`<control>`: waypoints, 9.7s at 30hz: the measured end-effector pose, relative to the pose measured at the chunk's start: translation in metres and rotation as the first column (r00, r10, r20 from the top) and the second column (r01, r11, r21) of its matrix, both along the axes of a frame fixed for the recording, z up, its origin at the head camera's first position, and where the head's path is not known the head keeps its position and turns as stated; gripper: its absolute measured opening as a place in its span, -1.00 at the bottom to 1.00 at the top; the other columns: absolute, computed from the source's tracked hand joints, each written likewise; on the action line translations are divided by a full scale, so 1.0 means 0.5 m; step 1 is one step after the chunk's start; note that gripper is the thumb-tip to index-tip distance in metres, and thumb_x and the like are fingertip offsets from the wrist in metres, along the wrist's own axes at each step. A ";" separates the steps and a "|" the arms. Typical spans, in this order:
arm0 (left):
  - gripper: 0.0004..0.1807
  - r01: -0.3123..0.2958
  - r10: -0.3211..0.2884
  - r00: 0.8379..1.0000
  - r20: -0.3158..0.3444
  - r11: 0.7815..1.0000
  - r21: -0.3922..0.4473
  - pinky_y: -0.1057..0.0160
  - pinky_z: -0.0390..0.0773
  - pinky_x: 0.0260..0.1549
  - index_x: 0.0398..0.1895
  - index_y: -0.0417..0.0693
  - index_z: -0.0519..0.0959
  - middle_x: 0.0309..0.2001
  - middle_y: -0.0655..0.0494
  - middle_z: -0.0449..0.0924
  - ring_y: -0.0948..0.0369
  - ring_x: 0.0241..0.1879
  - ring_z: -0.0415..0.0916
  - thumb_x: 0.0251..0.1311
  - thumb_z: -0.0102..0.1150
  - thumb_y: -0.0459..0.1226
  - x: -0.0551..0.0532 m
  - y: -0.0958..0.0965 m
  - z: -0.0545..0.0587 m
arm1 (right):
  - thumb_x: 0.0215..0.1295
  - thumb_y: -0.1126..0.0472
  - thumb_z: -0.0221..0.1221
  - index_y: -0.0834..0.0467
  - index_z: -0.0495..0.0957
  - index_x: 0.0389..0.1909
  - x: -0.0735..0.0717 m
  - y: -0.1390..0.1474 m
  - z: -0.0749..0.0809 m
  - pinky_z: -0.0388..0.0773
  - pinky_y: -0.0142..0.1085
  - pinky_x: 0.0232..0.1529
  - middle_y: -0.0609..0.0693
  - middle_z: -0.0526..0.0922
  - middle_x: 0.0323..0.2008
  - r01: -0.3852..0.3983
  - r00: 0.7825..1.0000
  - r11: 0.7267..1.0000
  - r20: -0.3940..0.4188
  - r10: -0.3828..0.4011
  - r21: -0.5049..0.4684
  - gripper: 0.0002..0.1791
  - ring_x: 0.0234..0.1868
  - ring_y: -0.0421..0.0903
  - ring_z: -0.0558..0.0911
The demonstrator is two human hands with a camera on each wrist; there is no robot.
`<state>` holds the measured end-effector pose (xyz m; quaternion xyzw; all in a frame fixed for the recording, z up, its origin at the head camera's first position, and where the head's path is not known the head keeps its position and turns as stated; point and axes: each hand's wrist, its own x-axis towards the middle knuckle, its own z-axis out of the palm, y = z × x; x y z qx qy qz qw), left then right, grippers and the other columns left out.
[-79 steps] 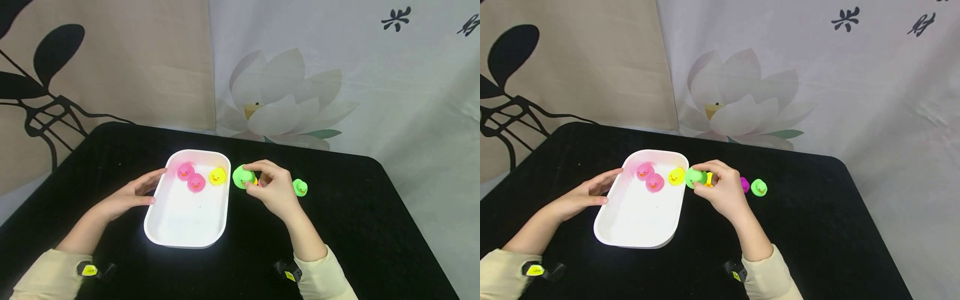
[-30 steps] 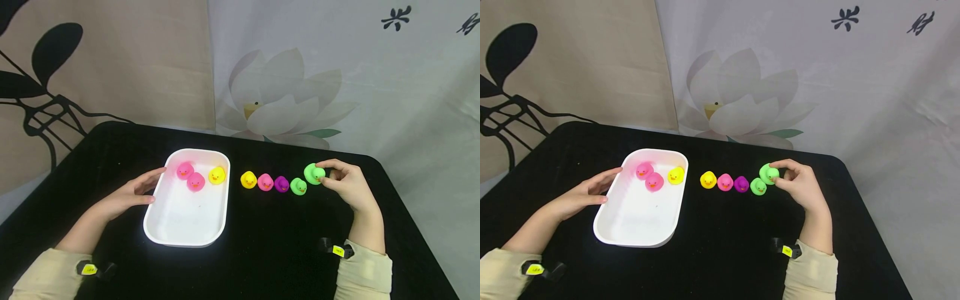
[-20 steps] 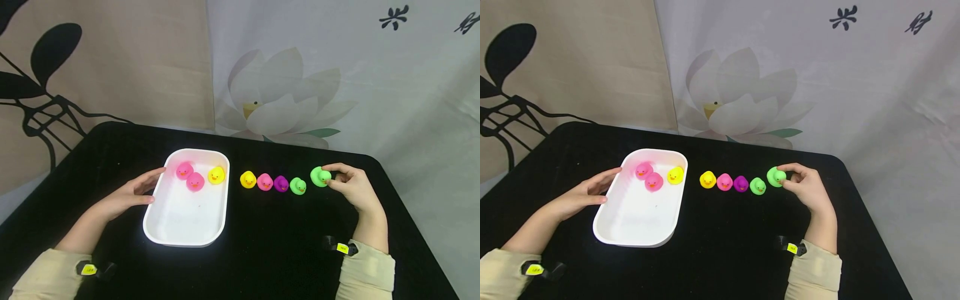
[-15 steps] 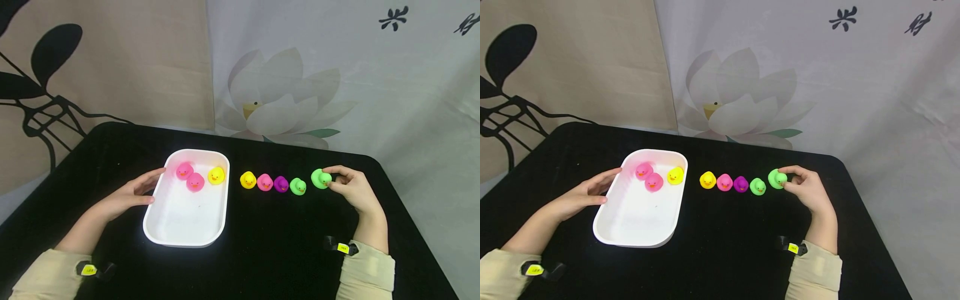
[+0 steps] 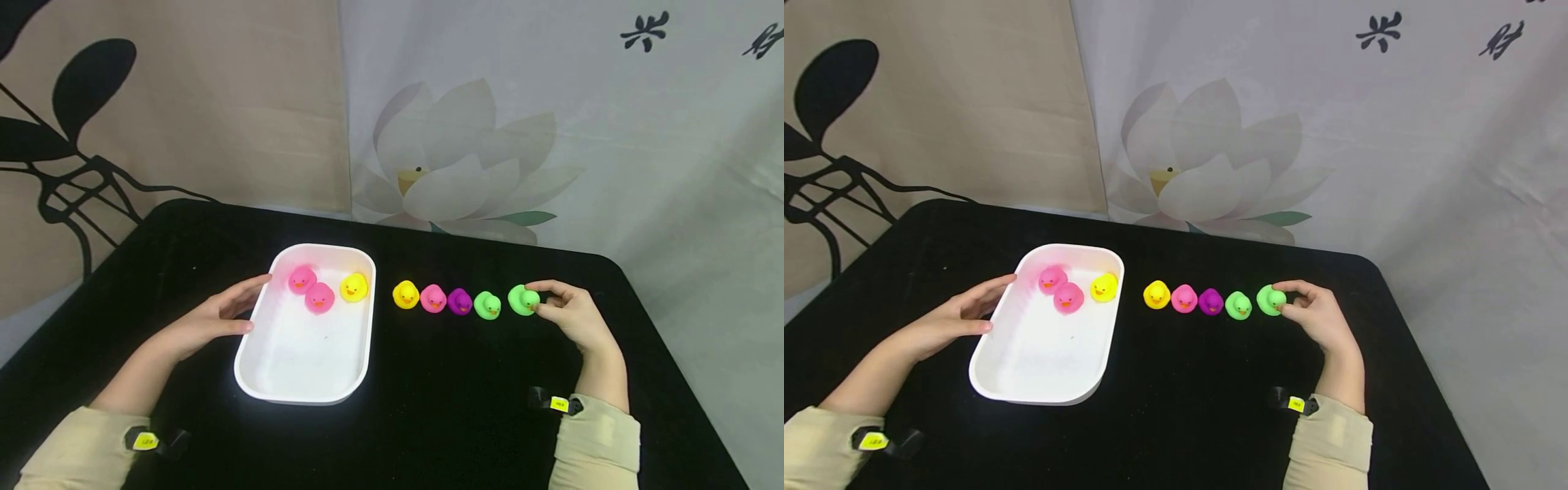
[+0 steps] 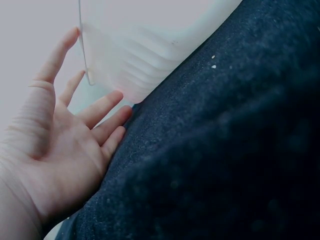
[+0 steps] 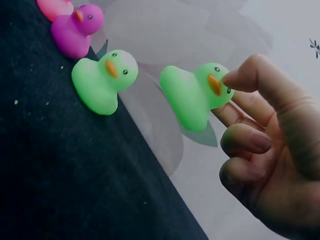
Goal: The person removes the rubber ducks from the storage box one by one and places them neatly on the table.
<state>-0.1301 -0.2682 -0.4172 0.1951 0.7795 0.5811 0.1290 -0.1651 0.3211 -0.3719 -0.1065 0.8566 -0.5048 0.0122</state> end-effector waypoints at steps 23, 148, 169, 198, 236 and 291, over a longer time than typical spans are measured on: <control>-0.18 0.007 -0.007 1.000 0.006 1.000 0.004 -0.32 0.37 -0.01 0.46 -0.07 0.07 0.41 -0.14 0.09 -0.27 0.31 0.07 0.12 0.18 -0.33 -0.001 -0.002 -0.002 | 0.22 0.36 0.23 0.40 0.49 0.07 -0.013 0.008 -0.048 0.28 -0.28 -0.41 -0.12 0.42 -0.65 0.017 0.996 1.000 0.091 -0.017 -0.005 -0.60 -0.63 -0.25 0.27; -0.17 -0.004 0.004 1.000 0.009 1.000 0.001 -0.30 0.39 -0.01 0.46 0.00 0.09 0.42 -0.10 0.07 -0.25 0.32 0.06 0.11 0.20 -0.29 0.000 -0.002 -0.001 | 0.07 0.24 0.41 0.07 0.63 0.02 0.004 -0.561 0.028 0.57 -0.45 -0.33 -0.09 0.61 -0.13 -0.323 0.932 0.936 -0.126 0.340 0.139 -0.57 -0.19 -0.13 0.51; -0.18 0.006 -0.006 1.000 0.004 1.000 0.003 -0.34 0.35 0.00 0.47 -0.03 0.07 0.42 -0.10 0.07 -0.26 0.32 0.06 0.14 0.18 -0.31 -0.001 -0.002 -0.001 | 0.04 0.21 0.41 0.04 0.63 0.05 -0.044 -0.612 0.019 0.51 -0.54 -0.33 -0.11 0.61 -0.08 -0.351 0.928 0.881 -0.008 0.372 0.318 -0.53 -0.10 -0.06 0.51; -0.20 0.013 -0.012 1.000 -0.005 1.000 0.013 -0.33 0.36 0.00 0.47 0.00 0.09 0.41 -0.09 0.09 -0.24 0.32 0.07 0.14 0.17 -0.31 -0.001 -0.001 0.002 | -0.01 0.04 0.42 -0.14 0.66 -0.02 -0.039 -0.634 0.004 0.53 -0.32 -0.14 -0.23 0.61 -0.16 -0.223 0.954 0.806 -0.047 0.296 0.549 -0.56 -0.10 -0.21 0.45; -0.19 0.014 -0.014 1.000 0.006 1.000 0.009 -0.28 0.40 0.01 0.47 0.04 0.09 0.41 -0.08 0.11 -0.12 0.30 0.15 0.13 0.18 -0.32 -0.001 -0.003 -0.004 | -0.04 0.22 0.45 -0.05 0.63 -0.03 0.004 -0.584 0.026 0.57 -0.37 -0.15 -0.19 0.56 -0.03 -0.214 0.962 0.968 -0.143 0.232 0.132 -0.53 0.03 -0.09 0.48; -0.20 0.021 -0.021 1.000 -0.006 1.000 0.019 -0.33 0.36 0.01 0.47 -0.02 0.08 0.41 -0.11 0.10 -0.22 0.32 0.09 0.13 0.15 -0.35 0.002 0.001 0.004 | -0.15 0.64 0.21 0.35 0.61 -0.21 0.085 -0.250 0.155 0.17 -0.34 -0.61 0.09 0.41 -0.44 -0.036 0.904 0.999 -0.426 0.034 0.002 -0.62 -0.56 -0.07 0.25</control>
